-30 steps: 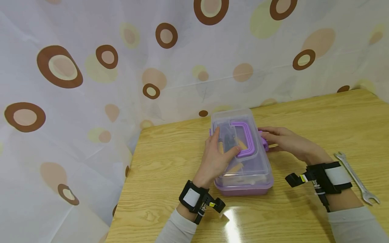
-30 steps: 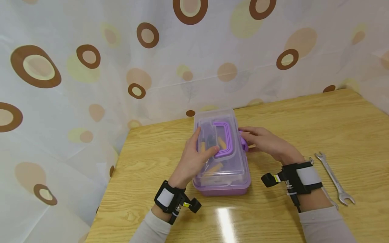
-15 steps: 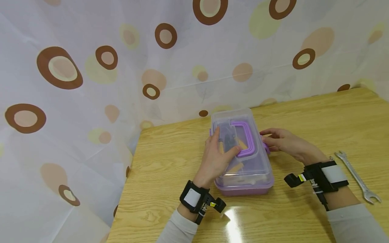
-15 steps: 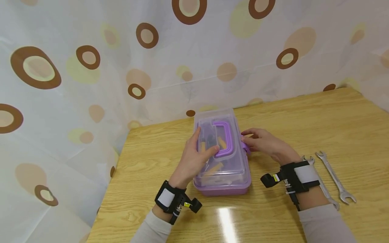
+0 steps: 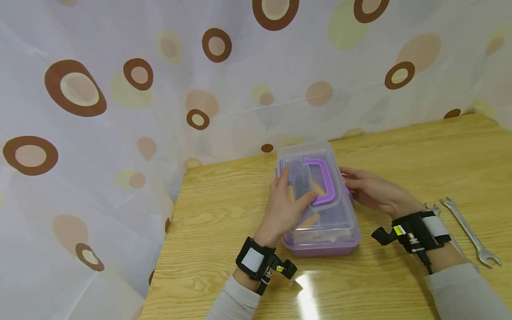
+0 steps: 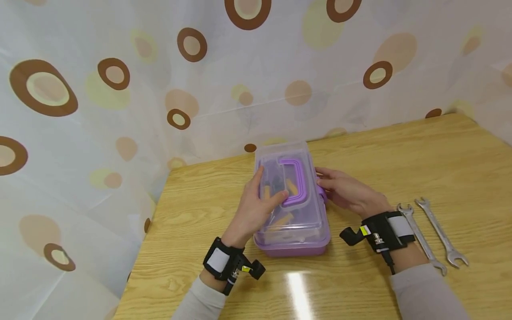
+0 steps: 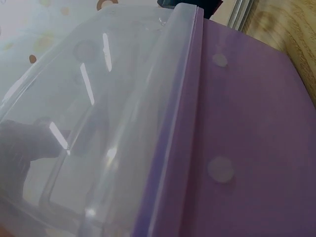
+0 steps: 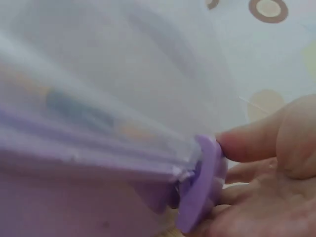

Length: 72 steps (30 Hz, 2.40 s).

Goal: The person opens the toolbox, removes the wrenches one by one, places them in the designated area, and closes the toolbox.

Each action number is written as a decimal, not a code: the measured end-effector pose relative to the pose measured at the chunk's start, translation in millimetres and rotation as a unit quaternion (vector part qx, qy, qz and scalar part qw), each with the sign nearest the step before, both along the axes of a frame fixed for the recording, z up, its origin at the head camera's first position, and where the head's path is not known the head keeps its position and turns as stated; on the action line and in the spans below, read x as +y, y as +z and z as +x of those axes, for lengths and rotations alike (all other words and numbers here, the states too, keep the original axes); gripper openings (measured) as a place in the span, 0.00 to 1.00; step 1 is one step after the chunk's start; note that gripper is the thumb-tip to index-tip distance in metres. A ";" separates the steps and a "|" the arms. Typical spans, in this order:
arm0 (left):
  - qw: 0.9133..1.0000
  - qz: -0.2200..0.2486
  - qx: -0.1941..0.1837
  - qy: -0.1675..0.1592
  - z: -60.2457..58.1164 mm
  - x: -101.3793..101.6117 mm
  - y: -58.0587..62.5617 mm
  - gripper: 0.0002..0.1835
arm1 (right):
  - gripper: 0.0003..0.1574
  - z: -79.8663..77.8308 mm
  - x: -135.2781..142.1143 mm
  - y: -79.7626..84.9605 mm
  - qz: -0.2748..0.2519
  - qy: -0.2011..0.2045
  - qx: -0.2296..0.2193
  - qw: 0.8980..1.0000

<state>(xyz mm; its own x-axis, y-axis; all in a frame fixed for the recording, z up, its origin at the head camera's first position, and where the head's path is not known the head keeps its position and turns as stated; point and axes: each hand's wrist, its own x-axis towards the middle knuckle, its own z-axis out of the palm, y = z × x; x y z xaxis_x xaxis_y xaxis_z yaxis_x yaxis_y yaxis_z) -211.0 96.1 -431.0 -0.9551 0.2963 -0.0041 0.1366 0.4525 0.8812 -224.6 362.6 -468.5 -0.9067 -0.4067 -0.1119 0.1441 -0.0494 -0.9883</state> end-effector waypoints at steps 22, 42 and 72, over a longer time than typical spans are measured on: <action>1.000 0.007 0.005 0.003 -5.4 -4.9 6.9 0.56 | 0.55 -1.0 -7.9 -0.5 -0.341 0.021 -0.110 0.933; 1.000 0.011 -0.001 0.005 -2.2 -7.9 1.4 0.56 | 0.55 1.9 -13.4 -4.1 -0.249 -0.032 -0.089 0.964; 0.975 0.156 -0.143 -0.067 -20.9 -36.9 1.3 0.65 | 0.56 19.1 -22.6 32.4 0.198 -0.009 0.110 0.974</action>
